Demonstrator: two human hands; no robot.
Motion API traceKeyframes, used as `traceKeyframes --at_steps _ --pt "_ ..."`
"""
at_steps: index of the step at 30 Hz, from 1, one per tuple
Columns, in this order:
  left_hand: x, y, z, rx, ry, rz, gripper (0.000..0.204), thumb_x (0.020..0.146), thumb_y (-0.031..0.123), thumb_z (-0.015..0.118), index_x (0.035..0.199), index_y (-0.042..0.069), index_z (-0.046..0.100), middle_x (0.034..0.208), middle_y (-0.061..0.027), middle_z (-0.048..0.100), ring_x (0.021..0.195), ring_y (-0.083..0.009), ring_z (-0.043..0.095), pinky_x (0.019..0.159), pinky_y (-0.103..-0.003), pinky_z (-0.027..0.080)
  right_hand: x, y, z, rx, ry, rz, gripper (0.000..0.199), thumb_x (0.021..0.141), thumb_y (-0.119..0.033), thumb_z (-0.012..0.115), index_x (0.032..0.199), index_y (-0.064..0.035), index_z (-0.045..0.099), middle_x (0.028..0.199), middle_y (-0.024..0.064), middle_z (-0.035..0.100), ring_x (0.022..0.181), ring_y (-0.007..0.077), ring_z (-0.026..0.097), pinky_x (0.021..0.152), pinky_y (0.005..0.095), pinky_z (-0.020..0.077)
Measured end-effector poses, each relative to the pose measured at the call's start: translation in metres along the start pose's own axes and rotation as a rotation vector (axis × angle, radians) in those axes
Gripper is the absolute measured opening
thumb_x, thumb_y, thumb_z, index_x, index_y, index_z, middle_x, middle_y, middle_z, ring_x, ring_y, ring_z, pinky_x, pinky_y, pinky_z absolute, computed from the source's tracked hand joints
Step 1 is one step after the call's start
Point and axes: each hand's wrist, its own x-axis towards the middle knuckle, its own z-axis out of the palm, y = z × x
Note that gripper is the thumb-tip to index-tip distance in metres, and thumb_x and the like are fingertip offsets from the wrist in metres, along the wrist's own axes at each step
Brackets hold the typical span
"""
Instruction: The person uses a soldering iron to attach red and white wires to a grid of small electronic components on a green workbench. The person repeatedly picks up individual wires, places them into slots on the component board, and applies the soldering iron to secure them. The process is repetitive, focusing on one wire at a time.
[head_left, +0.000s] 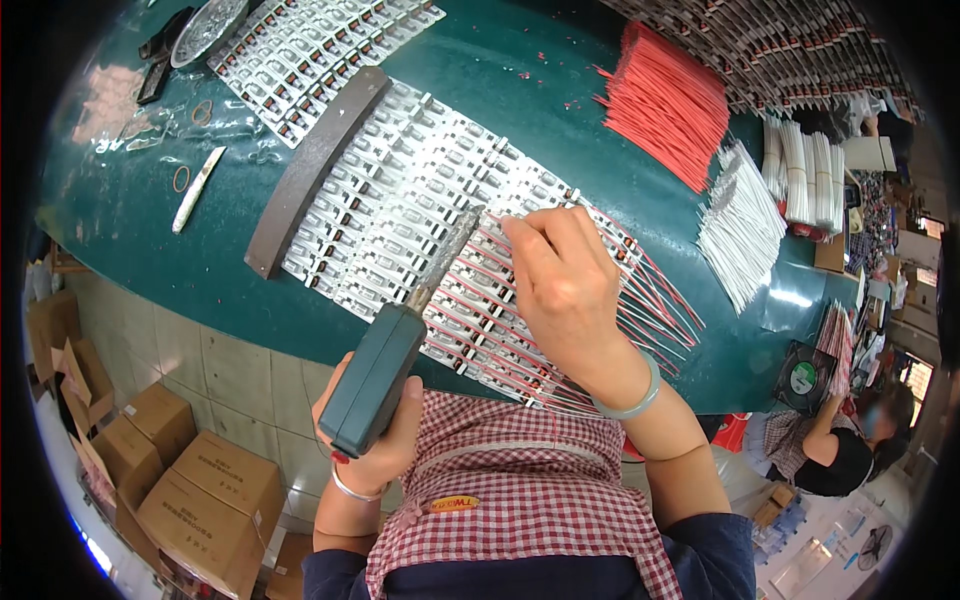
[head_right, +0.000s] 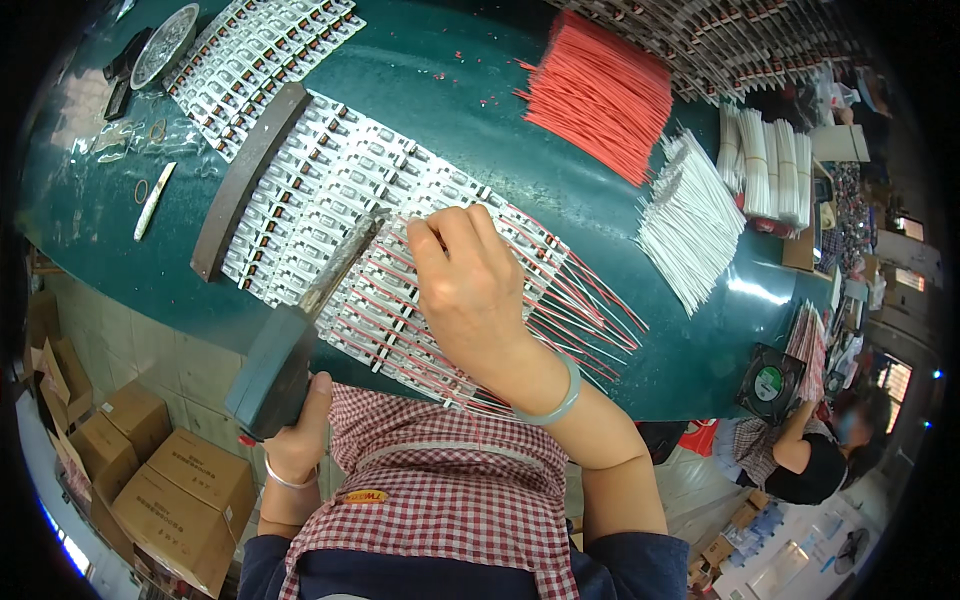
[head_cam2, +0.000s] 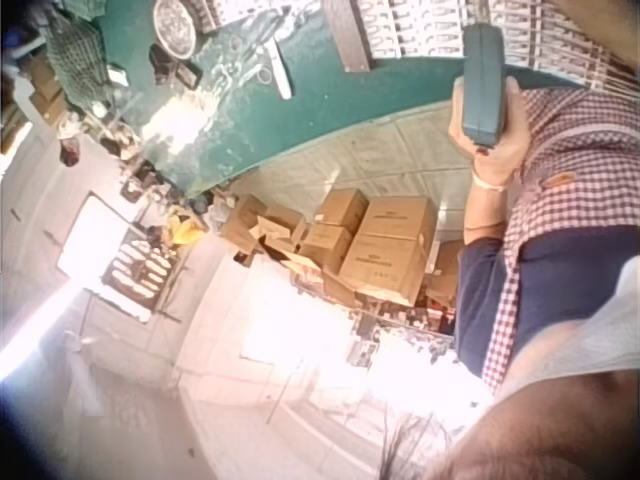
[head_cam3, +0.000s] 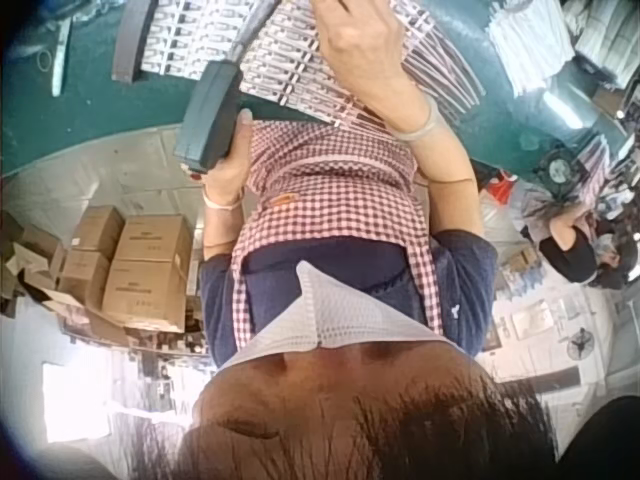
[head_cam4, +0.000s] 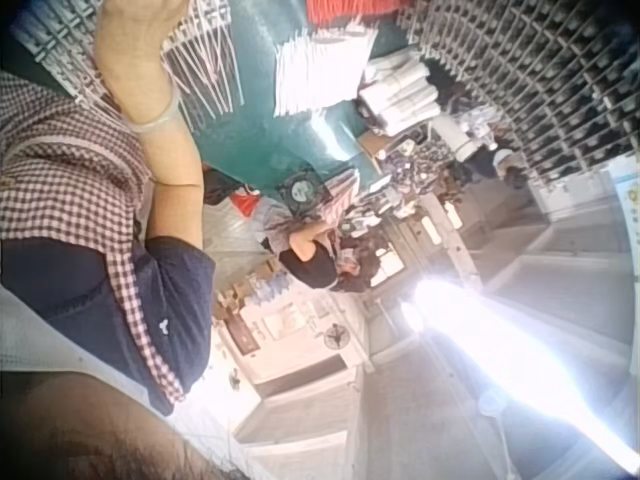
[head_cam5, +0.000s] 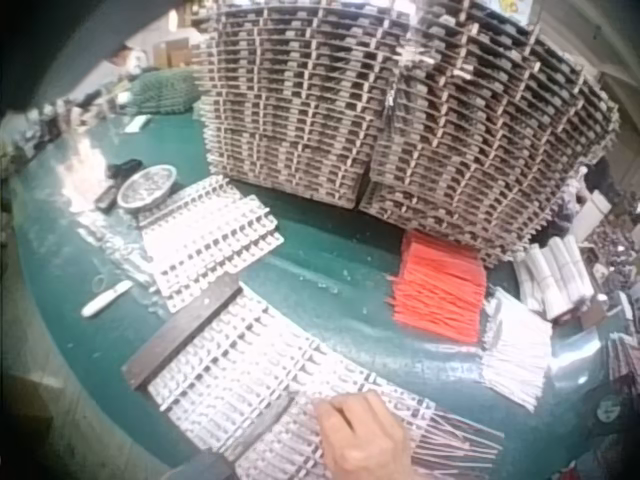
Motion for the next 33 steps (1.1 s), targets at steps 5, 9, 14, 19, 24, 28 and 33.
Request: traceKeyframes --at_steps 5,9,14,19,24,28,33 --pt "-0.01 -0.001 -0.003 -0.103 0.058 -0.147 0.03 0.077 -0.001 0.076 0.106 -0.006 0.071 0.099 -0.0174 0.072 0.082 -0.0262 0.072 0.074 -0.032 0.056 0.0 0.0 0.0 0.003 -0.014 0.003 0.027 0.071 0.004 0.068 0.098 0.0036 0.071 0.089 0.0091 0.058 0.082 0.0242 0.058 0.061 0.0332 0.0504" --pt "-0.007 0.004 -0.002 -0.107 0.069 -0.138 0.03 0.077 -0.001 0.076 0.106 -0.007 0.071 0.099 -0.0173 0.072 0.082 -0.0259 0.072 0.075 -0.032 0.056 0.001 -0.001 0.0 0.004 -0.018 0.006 0.027 0.071 0.004 0.068 0.098 0.0034 0.071 0.089 0.0091 0.058 0.082 0.0243 0.058 0.061 0.0331 0.0507" --pt "0.0 -0.004 0.002 -0.031 0.04 0.033 0.028 0.076 -0.002 0.077 0.103 -0.006 0.071 0.096 -0.0176 0.071 0.077 -0.0267 0.07 0.071 -0.032 0.056 0.001 -0.002 0.0 0.011 -0.03 0.012 0.029 0.072 0.004 0.068 0.1 0.0038 0.07 0.089 0.0097 0.057 0.082 0.0248 0.058 0.061 0.0333 0.0509" --pt "0.002 -0.009 0.005 0.013 0.026 0.069 0.025 0.075 -0.003 0.076 0.1 -0.006 0.071 0.093 -0.0185 0.07 0.073 -0.0288 0.069 0.068 -0.032 0.055 0.001 -0.002 0.001 0.024 -0.036 0.01 0.03 0.071 0.003 0.068 0.101 0.0047 0.07 0.089 0.0099 0.057 0.081 0.025 0.058 0.062 0.0333 0.051" --pt "0.002 -0.006 0.003 0.03 0.005 0.048 0.025 0.076 -0.002 0.076 0.099 -0.007 0.07 0.092 -0.0177 0.069 0.073 -0.028 0.069 0.067 -0.032 0.054 0.001 -0.003 0.0 0.02 -0.044 0.018 0.03 0.07 0.003 0.068 0.1 0.0047 0.069 0.089 0.01 0.057 0.081 0.0251 0.058 0.062 0.0335 0.0512" --pt "0.001 0.001 -0.001 0.026 0.028 0.006 0.025 0.077 -0.001 0.077 0.1 -0.006 0.071 0.092 -0.0168 0.07 0.071 -0.0259 0.068 0.066 -0.032 0.054 0.001 -0.004 0.001 0.019 -0.042 0.027 0.03 0.07 0.003 0.068 0.1 0.0043 0.069 0.089 0.0097 0.057 0.081 0.0247 0.058 0.061 0.0333 0.051" --pt "-0.005 0.007 -0.009 -0.08 0.094 -0.061 0.033 0.082 -0.004 0.076 0.114 -0.004 0.067 0.101 -0.0117 0.069 0.075 -0.0157 0.064 0.065 -0.028 0.051 0.002 -0.005 -0.001 0.032 -0.051 0.04 0.029 0.072 0.001 0.069 0.1 0.0034 0.069 0.089 0.0086 0.057 0.08 0.0238 0.058 0.061 0.0327 0.0508"
